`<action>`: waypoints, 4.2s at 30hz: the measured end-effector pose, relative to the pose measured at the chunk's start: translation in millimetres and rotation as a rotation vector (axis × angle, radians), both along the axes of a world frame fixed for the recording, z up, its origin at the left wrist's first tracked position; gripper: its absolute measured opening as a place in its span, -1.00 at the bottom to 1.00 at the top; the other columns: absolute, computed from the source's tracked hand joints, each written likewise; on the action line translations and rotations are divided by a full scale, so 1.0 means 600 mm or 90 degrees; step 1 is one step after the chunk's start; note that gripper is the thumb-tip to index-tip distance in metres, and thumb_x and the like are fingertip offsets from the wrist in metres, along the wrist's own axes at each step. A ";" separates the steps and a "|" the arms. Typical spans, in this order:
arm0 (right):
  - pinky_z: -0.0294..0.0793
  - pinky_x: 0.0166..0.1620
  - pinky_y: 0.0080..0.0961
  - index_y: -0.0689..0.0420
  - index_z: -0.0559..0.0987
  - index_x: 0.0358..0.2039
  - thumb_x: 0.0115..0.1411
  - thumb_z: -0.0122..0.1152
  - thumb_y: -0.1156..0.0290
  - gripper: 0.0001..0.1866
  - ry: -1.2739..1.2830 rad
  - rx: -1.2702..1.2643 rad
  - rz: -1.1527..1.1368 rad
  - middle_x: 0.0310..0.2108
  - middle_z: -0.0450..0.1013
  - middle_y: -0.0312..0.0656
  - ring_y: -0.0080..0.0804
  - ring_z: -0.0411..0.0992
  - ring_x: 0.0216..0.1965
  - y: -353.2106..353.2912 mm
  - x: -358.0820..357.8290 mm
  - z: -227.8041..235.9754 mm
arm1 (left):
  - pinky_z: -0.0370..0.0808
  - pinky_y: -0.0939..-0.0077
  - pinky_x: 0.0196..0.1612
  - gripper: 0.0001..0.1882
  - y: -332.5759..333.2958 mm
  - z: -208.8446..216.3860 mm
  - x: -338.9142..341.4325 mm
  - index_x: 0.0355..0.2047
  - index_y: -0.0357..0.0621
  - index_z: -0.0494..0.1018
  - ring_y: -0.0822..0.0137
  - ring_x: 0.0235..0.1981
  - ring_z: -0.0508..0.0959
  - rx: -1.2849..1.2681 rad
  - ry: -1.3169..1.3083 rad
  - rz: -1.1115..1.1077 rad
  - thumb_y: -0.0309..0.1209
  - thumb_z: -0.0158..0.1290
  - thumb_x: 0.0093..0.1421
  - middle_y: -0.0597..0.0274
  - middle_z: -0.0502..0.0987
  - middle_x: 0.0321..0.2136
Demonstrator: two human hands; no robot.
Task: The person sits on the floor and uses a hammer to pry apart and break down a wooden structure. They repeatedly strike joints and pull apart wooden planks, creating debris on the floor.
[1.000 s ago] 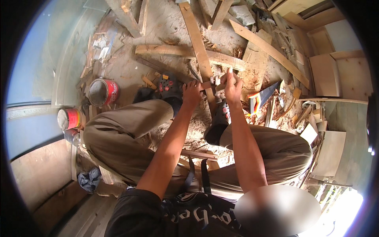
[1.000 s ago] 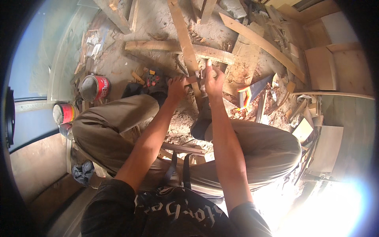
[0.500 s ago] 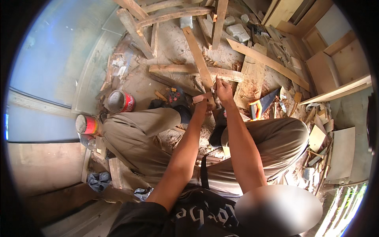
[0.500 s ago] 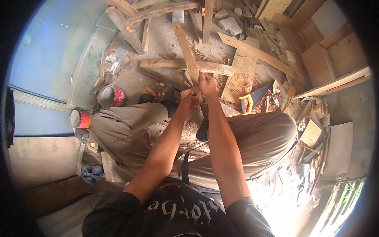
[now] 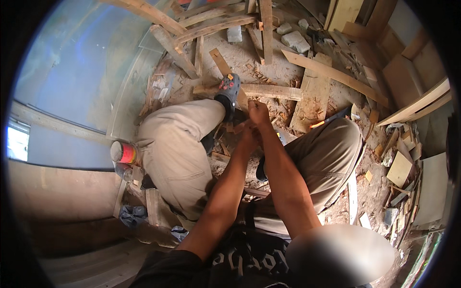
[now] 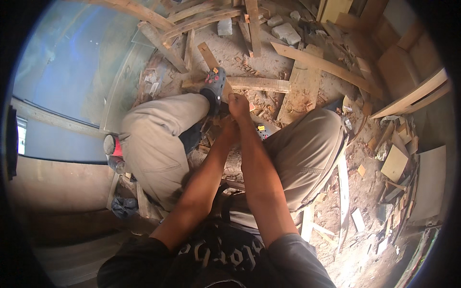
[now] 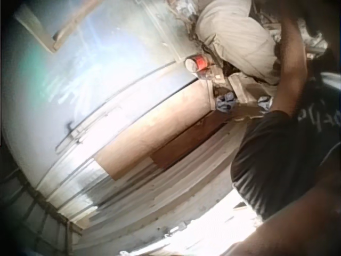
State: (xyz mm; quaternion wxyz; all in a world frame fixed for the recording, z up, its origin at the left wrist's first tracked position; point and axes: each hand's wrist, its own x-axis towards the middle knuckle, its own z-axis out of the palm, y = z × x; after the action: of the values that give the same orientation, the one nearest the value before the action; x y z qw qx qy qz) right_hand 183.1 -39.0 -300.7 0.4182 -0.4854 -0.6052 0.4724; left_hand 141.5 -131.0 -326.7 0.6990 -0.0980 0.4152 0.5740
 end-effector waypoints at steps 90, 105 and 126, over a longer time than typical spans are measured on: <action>0.23 -0.48 -0.54 0.19 0.45 -0.69 0.26 0.05 0.26 -0.60 0.080 -0.241 0.097 -0.72 0.31 -0.32 -0.53 0.24 -0.63 -0.026 0.012 0.058 | 0.23 0.10 0.11 -0.47 0.020 -0.100 0.006 0.03 0.04 0.36 0.20 0.03 0.38 -0.026 0.410 0.010 -0.14 0.16 0.05 0.19 0.41 -0.02; 0.34 -0.45 -0.60 0.37 0.60 -0.37 0.20 0.21 0.27 -0.67 0.099 -0.053 0.062 -0.56 0.46 -0.33 -0.63 0.33 -0.53 -0.056 0.005 0.031 | 0.27 0.20 -0.05 -0.64 0.057 -0.034 -0.001 -0.13 0.01 0.36 0.25 -0.13 0.39 0.138 0.113 0.096 -0.17 0.09 0.09 0.22 0.41 -0.17; 0.23 -0.48 -0.52 0.32 0.49 -0.59 0.20 0.12 0.43 -0.73 0.171 0.039 0.045 -0.65 0.33 -0.38 -0.63 0.23 -0.54 -0.109 0.047 0.000 | 0.32 0.35 -0.27 -0.81 0.032 -0.061 0.027 -0.35 -0.03 0.36 0.31 -0.36 0.39 0.147 0.102 0.063 -0.21 -0.01 0.15 0.27 0.41 -0.39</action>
State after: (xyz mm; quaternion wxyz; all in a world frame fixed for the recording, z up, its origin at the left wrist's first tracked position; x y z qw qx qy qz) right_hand 211.2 -104.5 -300.8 0.4937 -0.3830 -0.5745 0.5287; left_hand 157.9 -111.8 -363.1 0.6411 0.0087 0.3952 0.6578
